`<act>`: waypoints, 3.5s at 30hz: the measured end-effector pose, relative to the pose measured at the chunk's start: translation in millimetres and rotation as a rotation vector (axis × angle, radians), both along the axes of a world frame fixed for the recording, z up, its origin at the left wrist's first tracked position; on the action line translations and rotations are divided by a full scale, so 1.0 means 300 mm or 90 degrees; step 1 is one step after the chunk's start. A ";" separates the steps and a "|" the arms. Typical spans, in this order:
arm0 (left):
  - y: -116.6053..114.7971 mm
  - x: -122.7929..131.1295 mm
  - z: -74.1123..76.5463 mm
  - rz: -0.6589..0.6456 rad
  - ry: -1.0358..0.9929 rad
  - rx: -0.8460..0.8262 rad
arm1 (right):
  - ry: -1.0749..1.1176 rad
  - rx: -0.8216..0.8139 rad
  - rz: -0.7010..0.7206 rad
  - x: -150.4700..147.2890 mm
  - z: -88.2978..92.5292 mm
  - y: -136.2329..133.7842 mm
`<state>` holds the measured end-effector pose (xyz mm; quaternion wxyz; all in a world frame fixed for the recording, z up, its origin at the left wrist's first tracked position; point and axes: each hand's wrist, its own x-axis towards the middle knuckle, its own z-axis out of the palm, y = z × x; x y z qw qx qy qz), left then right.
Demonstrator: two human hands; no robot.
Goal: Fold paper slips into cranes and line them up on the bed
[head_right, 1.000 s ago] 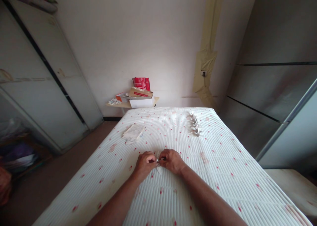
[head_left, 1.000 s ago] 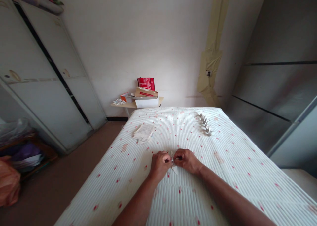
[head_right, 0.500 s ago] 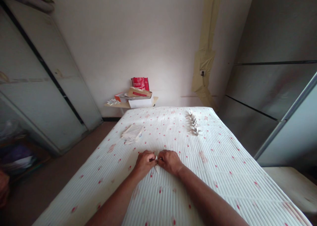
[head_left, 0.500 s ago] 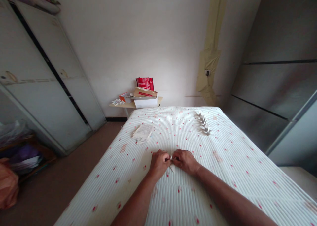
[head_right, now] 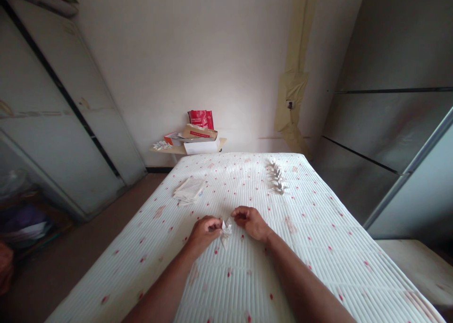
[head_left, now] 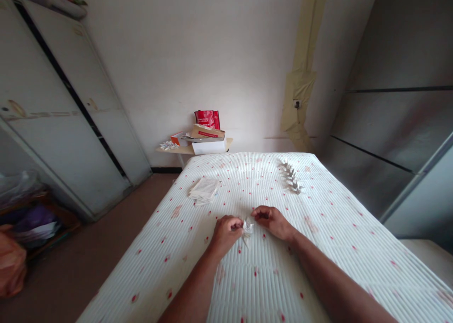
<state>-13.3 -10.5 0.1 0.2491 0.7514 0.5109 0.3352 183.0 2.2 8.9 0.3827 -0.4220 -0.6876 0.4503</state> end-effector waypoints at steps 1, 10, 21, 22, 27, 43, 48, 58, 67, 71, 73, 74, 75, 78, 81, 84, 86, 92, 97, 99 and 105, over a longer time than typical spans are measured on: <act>-0.001 0.000 0.002 0.002 -0.007 0.001 | 0.008 0.010 -0.013 0.005 0.001 0.005; 0.006 0.006 0.008 -0.014 0.008 0.017 | -0.004 0.049 -0.035 0.003 -0.015 0.018; 0.066 -0.018 0.061 -0.153 0.052 -0.049 | -0.008 0.043 -0.026 0.002 -0.014 0.018; 0.069 -0.017 0.063 -0.159 0.056 -0.047 | -0.011 0.045 -0.021 -0.001 -0.013 0.016; 0.070 -0.004 0.059 -0.140 0.062 -0.026 | -0.008 0.057 0.005 -0.020 -0.009 0.010; 0.035 0.015 0.062 -0.086 -0.125 -0.003 | -0.238 0.114 -0.053 -0.036 0.076 -0.060; 0.038 0.022 0.054 -0.087 -0.125 0.030 | -0.415 0.166 -0.100 -0.089 0.058 -0.093; 0.035 -0.008 0.025 -0.020 0.024 0.032 | -0.498 0.185 -0.128 -0.100 0.023 -0.093; 0.019 -0.015 0.026 0.028 0.256 0.066 | -0.517 0.186 -0.133 -0.102 0.017 -0.089; 0.004 -0.024 0.040 0.023 0.304 0.085 | -0.530 0.190 -0.133 -0.103 0.016 -0.087; 0.004 -0.031 0.041 0.029 0.291 0.080 | -0.525 0.192 -0.134 -0.103 0.015 -0.088; 0.005 -0.035 0.040 0.030 0.270 0.073 | -0.521 0.192 -0.135 -0.103 0.015 -0.088; 0.007 -0.038 0.038 0.032 0.238 0.064 | -0.518 0.192 -0.136 -0.102 0.015 -0.088; 0.008 -0.040 0.039 0.049 0.132 0.031 | -0.514 0.191 -0.139 -0.102 0.019 -0.090; -0.002 -0.023 0.062 0.054 0.090 0.009 | -0.518 0.191 -0.139 -0.104 0.024 -0.092; -0.014 0.015 0.094 0.104 0.144 -0.023 | -0.530 0.189 -0.144 -0.105 0.025 -0.092; -0.017 0.043 0.108 0.122 0.179 -0.038 | -0.531 0.193 -0.142 -0.104 0.022 -0.091; -0.005 0.068 0.094 0.144 0.248 -0.087 | -0.542 0.185 -0.132 -0.103 0.015 -0.089; 0.018 0.028 0.066 0.053 0.168 -0.115 | -0.542 0.173 -0.140 -0.106 0.019 -0.089; 0.030 0.016 0.057 0.021 0.143 -0.116 | -0.545 0.164 -0.138 -0.107 0.021 -0.088; 0.057 0.011 0.048 -0.036 0.120 -0.107 | -0.542 0.167 -0.134 -0.106 0.028 -0.089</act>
